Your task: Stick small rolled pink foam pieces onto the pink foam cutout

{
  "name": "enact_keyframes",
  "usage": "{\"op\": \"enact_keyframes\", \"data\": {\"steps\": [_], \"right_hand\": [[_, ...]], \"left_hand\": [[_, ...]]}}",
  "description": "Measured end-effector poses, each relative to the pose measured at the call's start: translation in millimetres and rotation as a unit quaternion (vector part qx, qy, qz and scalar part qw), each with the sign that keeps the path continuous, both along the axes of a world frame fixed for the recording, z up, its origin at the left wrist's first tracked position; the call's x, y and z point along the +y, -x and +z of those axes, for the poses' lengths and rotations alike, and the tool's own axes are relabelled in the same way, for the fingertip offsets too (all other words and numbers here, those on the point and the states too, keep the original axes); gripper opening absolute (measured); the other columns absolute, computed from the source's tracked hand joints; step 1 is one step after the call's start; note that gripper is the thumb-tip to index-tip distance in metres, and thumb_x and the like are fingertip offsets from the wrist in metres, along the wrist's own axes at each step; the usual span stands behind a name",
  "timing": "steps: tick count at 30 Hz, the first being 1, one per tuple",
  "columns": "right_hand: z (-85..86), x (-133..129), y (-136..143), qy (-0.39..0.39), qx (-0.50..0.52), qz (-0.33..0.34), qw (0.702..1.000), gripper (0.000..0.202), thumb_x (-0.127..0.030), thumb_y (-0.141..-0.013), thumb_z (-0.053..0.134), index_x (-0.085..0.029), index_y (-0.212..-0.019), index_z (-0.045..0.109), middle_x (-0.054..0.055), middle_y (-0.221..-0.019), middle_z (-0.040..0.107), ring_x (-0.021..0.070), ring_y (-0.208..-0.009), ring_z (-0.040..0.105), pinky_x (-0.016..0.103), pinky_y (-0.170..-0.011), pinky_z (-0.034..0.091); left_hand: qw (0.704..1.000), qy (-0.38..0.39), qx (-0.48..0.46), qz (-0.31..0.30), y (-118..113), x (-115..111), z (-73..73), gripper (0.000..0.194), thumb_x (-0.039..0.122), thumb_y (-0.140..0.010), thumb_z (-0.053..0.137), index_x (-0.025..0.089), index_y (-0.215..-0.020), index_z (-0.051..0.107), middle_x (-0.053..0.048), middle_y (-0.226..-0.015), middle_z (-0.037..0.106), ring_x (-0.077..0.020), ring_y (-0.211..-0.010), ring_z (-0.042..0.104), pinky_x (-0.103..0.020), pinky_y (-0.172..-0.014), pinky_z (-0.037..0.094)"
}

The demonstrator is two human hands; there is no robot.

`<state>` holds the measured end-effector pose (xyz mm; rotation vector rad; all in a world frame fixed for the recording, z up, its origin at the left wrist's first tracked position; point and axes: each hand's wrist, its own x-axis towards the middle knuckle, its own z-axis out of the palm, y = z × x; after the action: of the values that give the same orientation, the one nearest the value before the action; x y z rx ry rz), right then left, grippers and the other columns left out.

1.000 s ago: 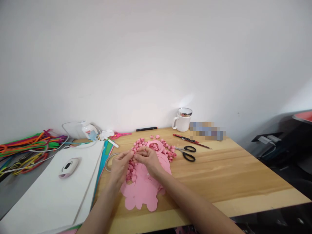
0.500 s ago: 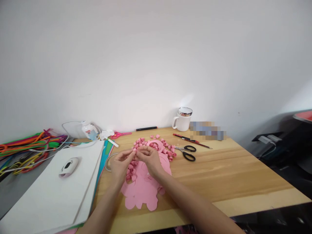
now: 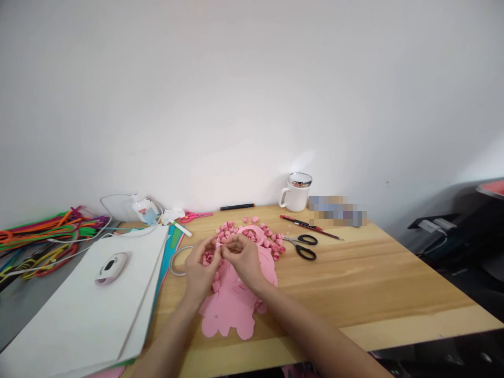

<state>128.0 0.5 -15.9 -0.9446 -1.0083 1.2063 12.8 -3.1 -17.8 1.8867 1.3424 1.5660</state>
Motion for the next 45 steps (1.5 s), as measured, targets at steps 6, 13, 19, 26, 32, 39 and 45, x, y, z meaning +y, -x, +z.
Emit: {"op": "enact_keyframes", "data": {"steps": [6, 13, 19, 26, 32, 39, 45], "right_hand": [[-0.8, 1.0, -1.1, -0.004, -0.014, 0.02, 1.0, 0.009, -0.024, -0.062, 0.068, -0.018, -0.065, 0.063, 0.0, -0.06, 0.066, 0.0138, -0.058, 0.061, 0.027, -0.059, 0.051], [-2.0, -0.8, -1.5, -0.046, -0.05, 0.005, 0.998, 0.008, -0.026, -0.064, 0.067, -0.018, -0.068, 0.066, 0.002, -0.068, 0.068, 0.0156, -0.064, 0.063, 0.029, -0.065, 0.053], [-1.2, 2.1, -2.5, 0.012, -0.004, 0.028, 1.0, 0.011, -0.024, -0.06, 0.071, -0.017, -0.066, 0.066, 0.001, -0.062, 0.068, 0.0147, -0.059, 0.062, 0.029, -0.062, 0.052], [1.2, 0.6, -1.0, -0.006, 0.015, 0.024, 1.0, 0.013, -0.025, -0.059, 0.073, -0.017, -0.066, 0.065, 0.001, -0.061, 0.067, 0.015, -0.059, 0.063, 0.031, -0.064, 0.054], [-1.1, 6.5, -1.8, 0.004, 0.035, 0.05, 0.998, 0.017, -0.028, -0.059, 0.074, -0.016, -0.068, 0.066, 0.002, -0.064, 0.067, 0.0149, -0.059, 0.062, 0.033, -0.067, 0.054], [11.9, 22.6, 10.7, -0.057, -0.063, 0.119, 0.989, 0.021, -0.028, -0.069, 0.068, -0.016, -0.086, 0.065, 0.003, -0.078, 0.068, 0.0163, -0.073, 0.064, 0.034, -0.072, 0.052], [6.5, 20.0, 43.6, -0.276, -0.554, 0.198, 0.76, 0.017, -0.005, -0.076, 0.054, -0.014, -0.084, 0.066, 0.01, -0.096, 0.059, 0.0213, -0.093, 0.052, 0.034, -0.078, 0.043]], "left_hand": [[0.999, -0.031, 0.013, 0.005, -2.7, -2.4, 0.8, 0.03, 0.017, -0.075, 0.056, 0.021, -0.104, 0.061, -0.005, -0.09, 0.058, -0.0159, -0.08, 0.056, -0.029, -0.073, 0.047], [0.99, 0.093, -0.101, -0.041, -4.2, 1.0, -3.2, 0.03, 0.023, -0.078, 0.055, 0.02, -0.107, 0.059, -0.004, -0.087, 0.058, -0.0136, -0.075, 0.057, -0.022, -0.06, 0.047], [1.0, 0.011, -0.02, 0.004, -3.7, -0.2, -1.5, 0.021, 0.017, -0.074, 0.058, 0.02, -0.094, 0.062, -0.005, -0.091, 0.061, -0.0154, -0.08, 0.058, -0.028, -0.071, 0.048], [0.999, 0.028, -0.033, 0.004, -3.2, -1.6, -4.7, 0.016, 0.024, -0.078, 0.057, 0.021, -0.091, 0.066, -0.006, -0.088, 0.067, -0.0182, -0.081, 0.063, -0.032, -0.074, 0.05], [0.999, -0.036, 0.013, 0.019, -0.8, -1.4, 0.1, 0.018, 0.02, -0.078, 0.057, 0.023, -0.089, 0.071, -0.005, -0.092, 0.07, -0.0194, -0.085, 0.065, -0.034, -0.081, 0.051], [0.997, -0.042, -0.002, 0.062, 26.9, 5.0, 23.1, 0.016, 0.024, -0.078, 0.057, 0.02, -0.082, 0.071, -0.003, -0.086, 0.072, -0.0174, -0.08, 0.065, -0.032, -0.078, 0.052], [0.986, -0.023, -0.027, 0.162, 62.1, 10.0, 8.9, 0.02, 0.027, -0.078, 0.055, 0.018, -0.087, 0.071, -0.005, -0.091, 0.072, -0.017, -0.075, 0.067, -0.032, -0.076, 0.053]]}}
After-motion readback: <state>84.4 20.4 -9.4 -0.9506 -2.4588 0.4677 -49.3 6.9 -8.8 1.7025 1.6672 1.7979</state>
